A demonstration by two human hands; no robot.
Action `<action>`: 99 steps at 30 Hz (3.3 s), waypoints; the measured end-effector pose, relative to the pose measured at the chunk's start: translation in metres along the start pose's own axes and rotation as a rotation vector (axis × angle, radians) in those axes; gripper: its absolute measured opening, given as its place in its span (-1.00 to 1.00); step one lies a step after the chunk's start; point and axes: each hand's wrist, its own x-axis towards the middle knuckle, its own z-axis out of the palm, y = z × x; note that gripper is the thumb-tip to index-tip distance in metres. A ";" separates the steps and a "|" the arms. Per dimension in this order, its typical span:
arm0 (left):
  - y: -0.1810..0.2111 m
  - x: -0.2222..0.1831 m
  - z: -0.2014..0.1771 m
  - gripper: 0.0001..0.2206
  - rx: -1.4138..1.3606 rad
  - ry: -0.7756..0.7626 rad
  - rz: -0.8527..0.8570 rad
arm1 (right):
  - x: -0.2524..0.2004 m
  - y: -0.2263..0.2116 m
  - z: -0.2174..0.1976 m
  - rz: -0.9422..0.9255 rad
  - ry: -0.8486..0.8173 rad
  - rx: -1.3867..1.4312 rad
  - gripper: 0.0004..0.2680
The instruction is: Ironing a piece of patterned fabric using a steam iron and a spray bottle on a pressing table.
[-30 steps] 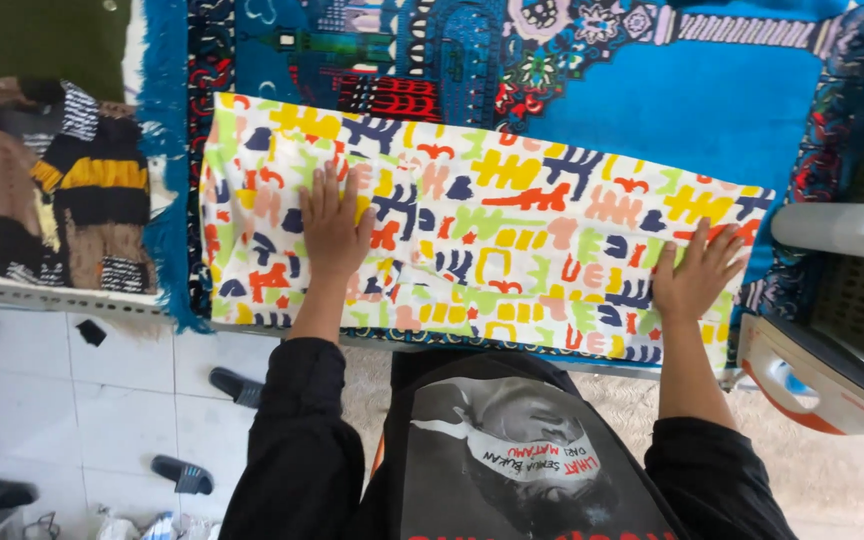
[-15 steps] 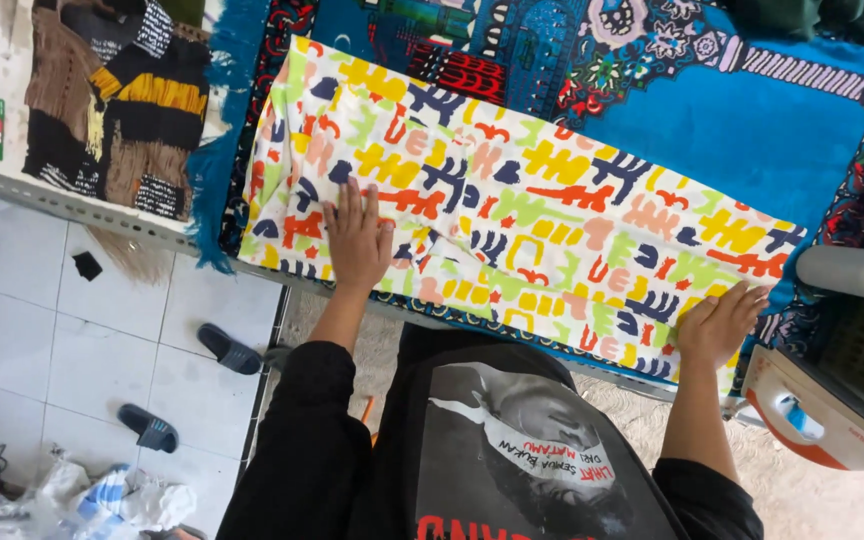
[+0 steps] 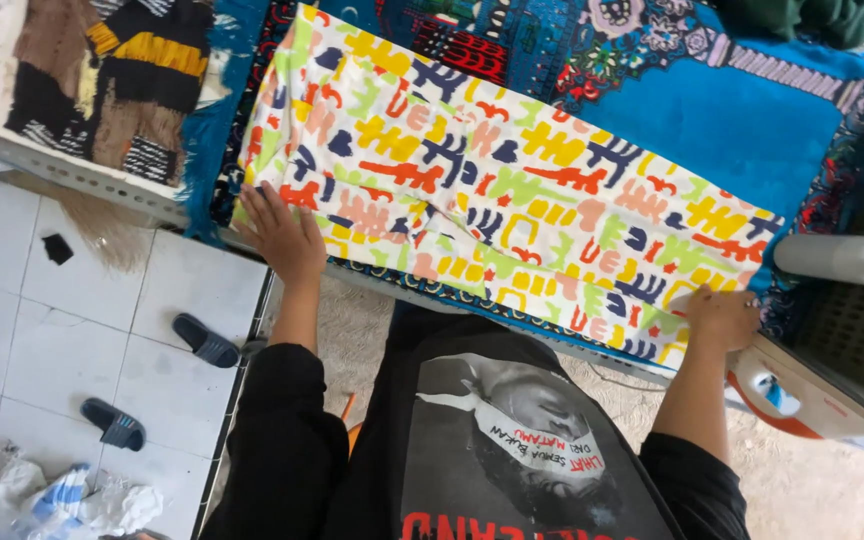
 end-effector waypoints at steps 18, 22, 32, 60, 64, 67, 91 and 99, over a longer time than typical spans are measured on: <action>0.222 -0.124 0.045 -0.66 -0.699 -0.556 0.920 | -0.029 -0.051 0.021 -0.351 0.522 0.178 -0.78; 0.249 -0.110 0.065 -0.68 -0.662 -0.794 0.874 | -0.031 -0.036 0.030 -0.359 0.401 0.251 -0.76; 0.372 -0.087 0.122 -0.59 -0.546 -1.005 0.665 | -0.037 -0.004 0.073 -0.616 0.840 0.140 -0.62; 0.501 -0.025 0.064 -0.55 -0.734 -1.309 -0.120 | -0.157 -0.065 0.034 -0.771 0.419 0.482 -0.59; 0.434 -0.004 0.076 -0.55 -0.950 -0.980 0.059 | -0.183 -0.100 0.037 -0.829 0.611 0.351 -0.71; 0.396 0.026 0.071 -0.56 -0.932 -0.950 0.021 | -0.206 -0.125 0.035 -0.895 0.544 0.356 -0.68; 0.288 0.139 0.114 -0.77 -0.755 -0.927 0.146 | -0.308 -0.252 0.045 -0.914 0.095 0.189 -0.58; 0.279 0.116 0.111 -0.66 -0.736 -0.283 0.655 | -0.328 -0.192 0.041 -1.009 0.438 0.559 -0.77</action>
